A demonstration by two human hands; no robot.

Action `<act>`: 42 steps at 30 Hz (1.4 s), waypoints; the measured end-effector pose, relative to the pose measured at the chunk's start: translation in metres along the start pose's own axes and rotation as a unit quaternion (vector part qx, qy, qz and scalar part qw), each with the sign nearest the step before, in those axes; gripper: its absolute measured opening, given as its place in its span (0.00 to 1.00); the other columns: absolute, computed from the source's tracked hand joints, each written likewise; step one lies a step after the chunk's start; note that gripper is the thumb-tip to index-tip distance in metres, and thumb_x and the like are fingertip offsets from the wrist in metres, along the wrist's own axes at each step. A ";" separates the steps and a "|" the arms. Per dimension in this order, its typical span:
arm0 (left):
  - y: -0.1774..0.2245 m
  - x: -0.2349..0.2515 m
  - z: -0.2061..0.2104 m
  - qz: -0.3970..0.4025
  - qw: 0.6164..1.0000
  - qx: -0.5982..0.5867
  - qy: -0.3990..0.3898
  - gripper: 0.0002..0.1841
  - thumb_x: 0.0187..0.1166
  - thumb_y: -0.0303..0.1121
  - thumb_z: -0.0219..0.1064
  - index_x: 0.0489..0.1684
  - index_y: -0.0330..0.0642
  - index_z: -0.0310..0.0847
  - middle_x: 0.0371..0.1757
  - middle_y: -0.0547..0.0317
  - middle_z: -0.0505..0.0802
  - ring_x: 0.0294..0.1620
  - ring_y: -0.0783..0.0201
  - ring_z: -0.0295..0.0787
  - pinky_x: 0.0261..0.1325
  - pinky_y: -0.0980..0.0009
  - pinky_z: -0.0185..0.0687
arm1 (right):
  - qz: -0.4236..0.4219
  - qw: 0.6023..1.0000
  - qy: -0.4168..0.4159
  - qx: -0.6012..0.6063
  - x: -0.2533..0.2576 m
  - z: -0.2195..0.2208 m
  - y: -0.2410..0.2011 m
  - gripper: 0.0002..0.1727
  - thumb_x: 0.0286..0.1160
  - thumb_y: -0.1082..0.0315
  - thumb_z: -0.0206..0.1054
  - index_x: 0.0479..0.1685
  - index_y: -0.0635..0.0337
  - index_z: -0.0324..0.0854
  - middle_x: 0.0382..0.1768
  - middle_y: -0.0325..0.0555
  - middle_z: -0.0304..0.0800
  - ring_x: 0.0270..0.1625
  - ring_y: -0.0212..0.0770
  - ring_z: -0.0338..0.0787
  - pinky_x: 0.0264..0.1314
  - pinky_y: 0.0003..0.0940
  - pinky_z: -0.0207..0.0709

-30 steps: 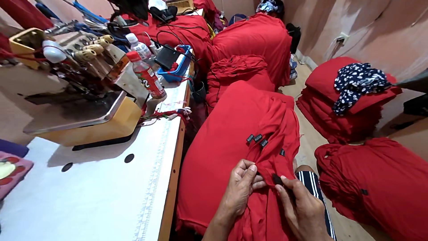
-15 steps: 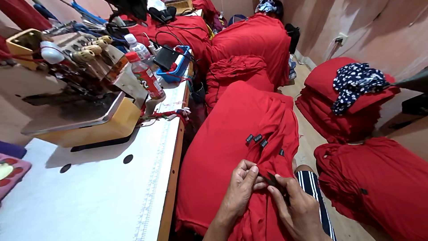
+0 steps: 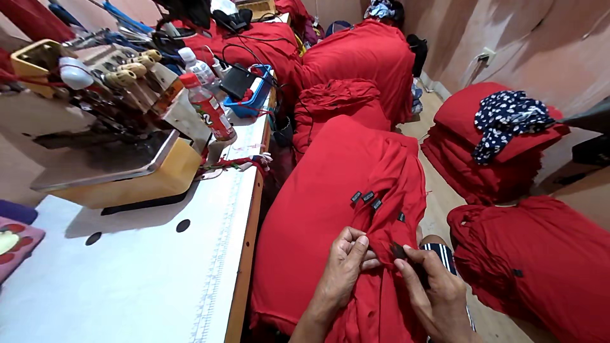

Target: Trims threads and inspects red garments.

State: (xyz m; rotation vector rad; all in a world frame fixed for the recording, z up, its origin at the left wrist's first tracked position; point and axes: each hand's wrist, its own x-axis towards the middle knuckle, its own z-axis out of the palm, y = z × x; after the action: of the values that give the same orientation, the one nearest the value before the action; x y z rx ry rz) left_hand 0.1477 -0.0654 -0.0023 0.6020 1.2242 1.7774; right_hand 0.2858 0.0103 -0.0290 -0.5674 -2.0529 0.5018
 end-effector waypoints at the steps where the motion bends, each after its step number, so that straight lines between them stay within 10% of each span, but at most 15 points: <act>1: 0.000 0.000 0.000 -0.001 1.000 0.002 0.000 0.08 0.89 0.21 0.44 0.45 0.38 0.68 0.31 0.65 0.89 0.32 0.71 0.93 0.44 0.72 0.93 | 0.000 1.000 -0.011 0.004 -0.001 0.000 0.000 0.15 0.84 0.61 0.61 0.46 0.67 0.84 0.32 0.48 0.89 0.33 0.29 0.87 0.39 0.17 0.79; 4: 0.000 0.000 0.000 0.001 1.000 0.009 -0.001 0.07 0.89 0.21 0.45 0.45 0.38 0.68 0.31 0.65 0.89 0.33 0.71 0.93 0.45 0.70 0.93 | -0.002 1.000 -0.027 -0.009 -0.002 0.003 -0.001 0.14 0.82 0.63 0.61 0.44 0.66 0.87 0.31 0.49 0.91 0.31 0.34 0.90 0.33 0.23 0.82; 10: 0.005 0.004 -0.002 0.047 0.995 -0.005 0.090 0.11 0.90 0.25 0.42 0.43 0.42 0.71 0.28 0.70 0.85 0.29 0.80 0.85 0.36 0.82 0.84 | 0.086 0.972 -0.068 0.210 0.004 -0.017 -0.001 0.18 0.77 0.63 0.67 0.56 0.70 0.80 0.29 0.36 0.84 0.29 0.13 0.77 0.34 0.08 0.73; 15: 0.035 0.016 -0.018 0.104 0.973 0.027 0.203 0.12 0.91 0.26 0.43 0.43 0.41 0.73 0.29 0.70 0.87 0.30 0.79 0.87 0.37 0.80 0.87 | 0.082 0.942 -0.214 0.244 -0.011 -0.014 0.002 0.32 0.73 0.58 0.72 0.74 0.70 0.78 0.21 0.43 0.81 0.19 0.30 0.74 0.23 0.28 0.72; 20: 0.030 0.030 -0.053 0.152 0.875 0.383 0.255 0.08 0.86 0.25 0.54 0.46 0.28 0.75 0.26 0.63 0.78 0.24 0.79 0.72 0.32 0.81 0.70 | -0.019 0.919 -0.355 0.168 -0.005 -0.010 -0.034 0.32 0.74 0.60 0.72 0.78 0.65 0.77 0.35 0.53 0.96 0.31 0.54 0.95 0.33 0.57 0.84; 27: 0.056 0.028 -0.046 0.027 0.766 0.642 -0.018 0.14 0.85 0.26 0.60 0.58 0.23 0.82 0.51 0.32 0.90 0.55 0.40 0.87 0.64 0.45 0.78 | -0.018 0.860 -0.506 0.067 -0.001 -0.001 -0.050 0.26 0.89 0.53 0.56 0.83 0.45 0.75 0.42 0.61 0.93 0.41 0.63 0.93 0.41 0.60 0.81; 33: 0.095 0.022 0.021 0.154 0.699 0.692 -0.093 0.16 0.84 0.31 0.63 0.63 0.30 0.83 0.59 0.33 0.87 0.56 0.42 0.89 0.61 0.48 0.84 | -0.029 0.875 -0.476 0.085 -0.005 0.004 -0.048 0.25 0.87 0.55 0.59 0.79 0.51 0.79 0.38 0.59 0.94 0.40 0.62 0.93 0.41 0.60 0.82; 35: 0.085 0.029 0.063 0.187 0.726 0.637 -0.180 0.13 0.85 0.29 0.61 0.58 0.31 0.86 0.52 0.42 0.90 0.49 0.53 0.90 0.56 0.59 0.86 | -0.054 0.912 -0.399 0.083 -0.012 0.006 -0.047 0.22 0.80 0.56 0.65 0.69 0.53 0.87 0.35 0.55 0.94 0.36 0.58 0.95 0.36 0.56 0.84; 37: 0.063 0.049 0.097 0.134 0.761 0.557 -0.305 0.13 0.87 0.27 0.57 0.55 0.29 0.86 0.46 0.45 0.92 0.43 0.61 0.90 0.51 0.65 0.86 | -0.013 0.856 -0.513 0.062 0.012 -0.008 -0.059 0.23 0.86 0.58 0.61 0.75 0.56 0.81 0.53 0.62 0.92 0.54 0.64 0.92 0.53 0.63 0.81; 39: 0.028 0.076 0.108 0.108 0.756 0.543 -0.350 0.13 0.87 0.25 0.56 0.56 0.25 0.84 0.49 0.39 0.91 0.49 0.54 0.89 0.59 0.61 0.82 | -0.004 0.828 -0.559 0.041 0.022 -0.016 -0.064 0.22 0.88 0.57 0.58 0.70 0.61 0.81 0.55 0.64 0.90 0.58 0.65 0.90 0.59 0.63 0.78; 42: -0.020 0.114 0.075 0.132 0.746 0.579 -0.301 0.17 0.85 0.23 0.55 0.66 0.25 0.80 0.66 0.31 0.85 0.69 0.43 0.84 0.75 0.53 0.76 | -0.030 0.899 -0.435 0.042 -0.005 -0.010 -0.058 0.19 0.83 0.58 0.64 0.42 0.67 0.89 0.35 0.63 0.91 0.38 0.63 0.93 0.37 0.57 0.84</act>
State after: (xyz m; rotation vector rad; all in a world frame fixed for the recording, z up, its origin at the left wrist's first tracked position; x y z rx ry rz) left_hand 0.1560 0.0719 -0.0003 1.9525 1.6914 0.6367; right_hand 0.2854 -0.0382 0.0039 -0.2227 -2.8582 0.9183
